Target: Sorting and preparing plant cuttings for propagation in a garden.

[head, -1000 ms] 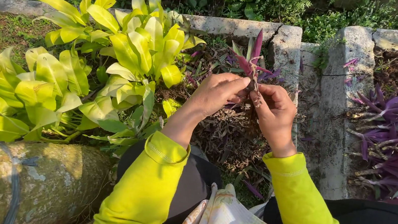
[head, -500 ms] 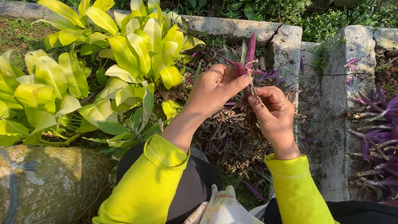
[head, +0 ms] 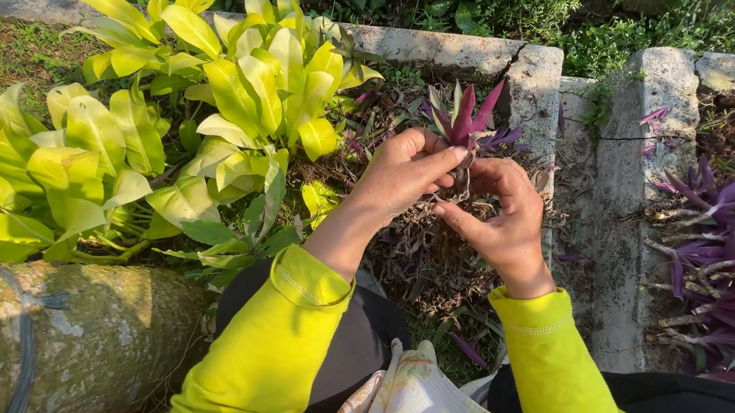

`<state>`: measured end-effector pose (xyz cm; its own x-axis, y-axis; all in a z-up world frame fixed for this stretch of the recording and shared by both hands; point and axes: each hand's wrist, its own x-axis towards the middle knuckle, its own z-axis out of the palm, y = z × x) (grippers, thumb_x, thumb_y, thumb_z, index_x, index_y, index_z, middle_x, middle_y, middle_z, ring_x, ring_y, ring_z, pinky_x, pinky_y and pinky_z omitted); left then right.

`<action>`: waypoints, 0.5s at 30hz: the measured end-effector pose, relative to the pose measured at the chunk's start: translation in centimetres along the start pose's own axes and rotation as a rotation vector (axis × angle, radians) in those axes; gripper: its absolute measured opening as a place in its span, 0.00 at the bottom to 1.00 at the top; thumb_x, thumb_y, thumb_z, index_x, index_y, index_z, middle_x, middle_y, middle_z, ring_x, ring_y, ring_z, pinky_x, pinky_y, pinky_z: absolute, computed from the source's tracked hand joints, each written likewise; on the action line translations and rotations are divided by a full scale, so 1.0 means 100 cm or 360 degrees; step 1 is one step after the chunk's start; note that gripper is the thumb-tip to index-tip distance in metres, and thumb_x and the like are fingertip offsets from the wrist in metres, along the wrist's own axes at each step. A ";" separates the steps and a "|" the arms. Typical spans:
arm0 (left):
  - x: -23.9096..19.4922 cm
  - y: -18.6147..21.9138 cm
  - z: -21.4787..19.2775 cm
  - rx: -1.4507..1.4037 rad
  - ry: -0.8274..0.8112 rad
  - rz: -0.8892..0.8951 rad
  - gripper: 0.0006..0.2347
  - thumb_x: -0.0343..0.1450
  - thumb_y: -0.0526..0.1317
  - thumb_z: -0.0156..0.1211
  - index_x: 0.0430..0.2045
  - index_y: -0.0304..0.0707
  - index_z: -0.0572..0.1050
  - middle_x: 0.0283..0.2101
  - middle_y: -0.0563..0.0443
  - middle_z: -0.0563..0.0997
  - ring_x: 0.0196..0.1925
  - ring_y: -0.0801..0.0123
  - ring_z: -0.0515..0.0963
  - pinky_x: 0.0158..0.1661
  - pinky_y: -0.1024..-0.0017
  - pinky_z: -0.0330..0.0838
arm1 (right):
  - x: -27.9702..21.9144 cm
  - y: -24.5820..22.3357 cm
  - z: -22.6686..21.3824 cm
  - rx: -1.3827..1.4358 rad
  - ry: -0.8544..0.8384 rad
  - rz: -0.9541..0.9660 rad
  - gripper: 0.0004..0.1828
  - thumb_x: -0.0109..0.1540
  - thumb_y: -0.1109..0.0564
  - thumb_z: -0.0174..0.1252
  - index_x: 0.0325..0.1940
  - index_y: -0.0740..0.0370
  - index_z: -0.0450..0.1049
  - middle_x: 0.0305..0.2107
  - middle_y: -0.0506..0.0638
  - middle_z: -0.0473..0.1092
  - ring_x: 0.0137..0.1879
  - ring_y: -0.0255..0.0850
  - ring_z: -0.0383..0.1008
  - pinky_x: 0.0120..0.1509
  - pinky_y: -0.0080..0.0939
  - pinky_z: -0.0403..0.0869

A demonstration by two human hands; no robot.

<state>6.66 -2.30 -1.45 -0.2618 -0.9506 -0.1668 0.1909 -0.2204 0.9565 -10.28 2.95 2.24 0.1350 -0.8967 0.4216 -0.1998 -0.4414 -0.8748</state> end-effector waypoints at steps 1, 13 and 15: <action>0.000 -0.005 0.000 0.0000 -0.0002 -0.0001 0.10 0.72 0.43 0.65 0.34 0.34 0.76 0.32 0.56 0.81 0.30 0.81 0.78 0.30 0.80 0.72 | -0.002 0.004 0.001 -0.0001 0.0001 0.0001 0.22 0.56 0.61 0.72 0.50 0.68 0.73 0.41 0.49 0.71 0.47 0.34 0.75 0.54 0.34 0.75; -0.013 0.018 0.015 0.0441 0.0031 0.0246 0.10 0.69 0.45 0.69 0.29 0.35 0.84 0.23 0.55 0.82 0.24 0.83 0.77 0.26 0.79 0.72 | -0.019 0.060 0.003 0.0229 0.0129 0.0102 0.05 0.68 0.64 0.63 0.39 0.67 0.75 0.34 0.46 0.70 0.42 0.34 0.68 0.47 0.34 0.69; -0.013 0.017 0.015 0.0286 0.0012 0.0225 0.11 0.69 0.45 0.70 0.28 0.33 0.83 0.23 0.55 0.82 0.24 0.82 0.78 0.25 0.79 0.72 | -0.020 0.066 0.003 0.0764 0.0117 0.0376 0.03 0.68 0.62 0.61 0.41 0.65 0.76 0.38 0.45 0.73 0.45 0.31 0.71 0.52 0.32 0.71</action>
<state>5.90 -1.14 0.73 -0.2373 -0.9710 -0.0290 0.0537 -0.0429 0.9976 -11.57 1.83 -4.41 0.0682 -0.9773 0.2007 0.2519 -0.1778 -0.9513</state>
